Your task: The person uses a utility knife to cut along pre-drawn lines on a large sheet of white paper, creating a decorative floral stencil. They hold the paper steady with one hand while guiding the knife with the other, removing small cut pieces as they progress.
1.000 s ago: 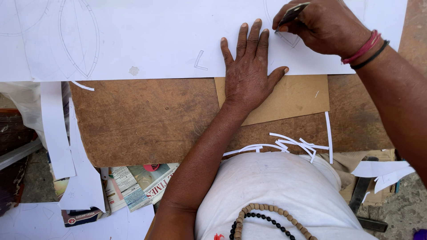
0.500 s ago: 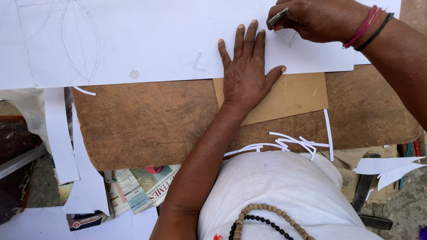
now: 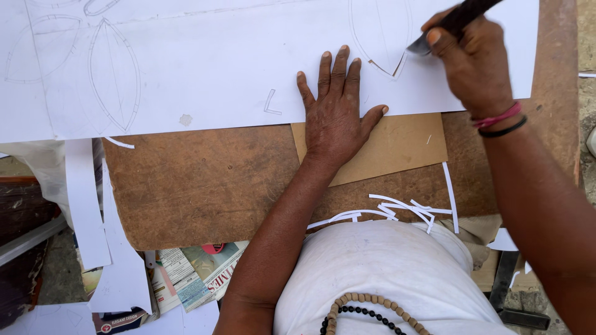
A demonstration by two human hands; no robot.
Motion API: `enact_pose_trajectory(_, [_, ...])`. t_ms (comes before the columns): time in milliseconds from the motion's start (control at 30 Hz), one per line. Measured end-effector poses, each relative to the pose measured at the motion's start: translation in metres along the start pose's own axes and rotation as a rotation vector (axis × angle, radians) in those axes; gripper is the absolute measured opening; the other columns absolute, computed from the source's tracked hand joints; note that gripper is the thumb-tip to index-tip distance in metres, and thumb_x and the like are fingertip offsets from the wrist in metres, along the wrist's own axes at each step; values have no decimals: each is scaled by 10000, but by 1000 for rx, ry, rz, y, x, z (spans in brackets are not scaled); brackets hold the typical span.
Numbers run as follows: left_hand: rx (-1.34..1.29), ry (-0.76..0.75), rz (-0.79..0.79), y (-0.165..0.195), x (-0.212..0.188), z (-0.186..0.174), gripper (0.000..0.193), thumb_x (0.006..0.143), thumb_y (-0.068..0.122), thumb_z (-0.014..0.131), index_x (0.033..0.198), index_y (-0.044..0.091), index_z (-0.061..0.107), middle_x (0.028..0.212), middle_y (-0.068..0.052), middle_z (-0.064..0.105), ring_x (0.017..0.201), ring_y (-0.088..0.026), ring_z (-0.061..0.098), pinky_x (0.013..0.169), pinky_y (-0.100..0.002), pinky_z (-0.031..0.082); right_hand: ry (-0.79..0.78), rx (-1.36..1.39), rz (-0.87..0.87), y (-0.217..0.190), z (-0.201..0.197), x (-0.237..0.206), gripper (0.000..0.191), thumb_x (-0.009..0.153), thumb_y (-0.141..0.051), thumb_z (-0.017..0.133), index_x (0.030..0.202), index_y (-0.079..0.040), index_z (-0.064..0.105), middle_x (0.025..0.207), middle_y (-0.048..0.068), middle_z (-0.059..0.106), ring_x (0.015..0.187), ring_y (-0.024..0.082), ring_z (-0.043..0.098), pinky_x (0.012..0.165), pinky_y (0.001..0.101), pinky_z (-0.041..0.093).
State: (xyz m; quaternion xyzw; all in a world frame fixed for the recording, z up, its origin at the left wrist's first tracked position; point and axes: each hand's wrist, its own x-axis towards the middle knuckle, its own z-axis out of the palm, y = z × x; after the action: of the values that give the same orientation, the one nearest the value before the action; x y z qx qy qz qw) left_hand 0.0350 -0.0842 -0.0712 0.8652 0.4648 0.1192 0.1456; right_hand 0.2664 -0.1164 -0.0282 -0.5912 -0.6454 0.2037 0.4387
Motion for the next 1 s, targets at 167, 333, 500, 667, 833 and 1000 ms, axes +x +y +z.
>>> enact_pose_trajectory(167, [17,18,18,6,1,-4,911,931,684,589,1589,101,350,1707,-112,125,1590,-285,18,1247,-703,-53,52,-111,23,0,10,-14,143,1161,-162,691,1162,-22,723,947,85,721,879,148,666,767,285,534])
enact_pose_trajectory(333, [24,19,18,5,0,-4,900,932,681,588,1591,113,357,1706,-113,137,1589,-287,27,1248,-706,-55,-162,-97,-57,-7,-6,-8,106,1102,-106,662,1129,-23,721,996,84,729,916,152,665,807,296,559])
enact_pose_trajectory(500, [16,17,25,2,-1,-4,898,934,671,597,1588,105,354,1707,-115,135,1590,-299,34,1242,-707,-54,-459,-184,35,-19,-36,-6,122,998,-88,683,1091,-39,745,946,68,750,868,164,695,799,329,556])
enact_pose_trajectory(667, [2,23,48,4,-6,-4,827,955,612,600,1576,107,392,1686,-126,181,1584,-313,62,1237,-719,-32,-287,28,187,-6,-53,-28,138,1050,-133,654,1134,-53,728,1016,36,747,993,152,689,916,323,556])
enact_pose_trajectory(833, [8,-11,156,7,-6,-5,670,979,561,587,1524,191,469,1673,-113,221,1577,-323,97,1248,-703,1,455,223,115,42,-50,-41,137,1188,-141,698,1126,-24,663,938,4,612,838,99,523,804,237,447])
enact_pose_trajectory(1000, [14,13,173,5,-3,-4,655,961,562,595,1506,215,487,1666,-105,240,1564,-326,123,1240,-699,4,549,215,190,61,-60,-51,178,1184,-161,745,1082,-41,663,927,-15,629,795,70,510,749,206,448])
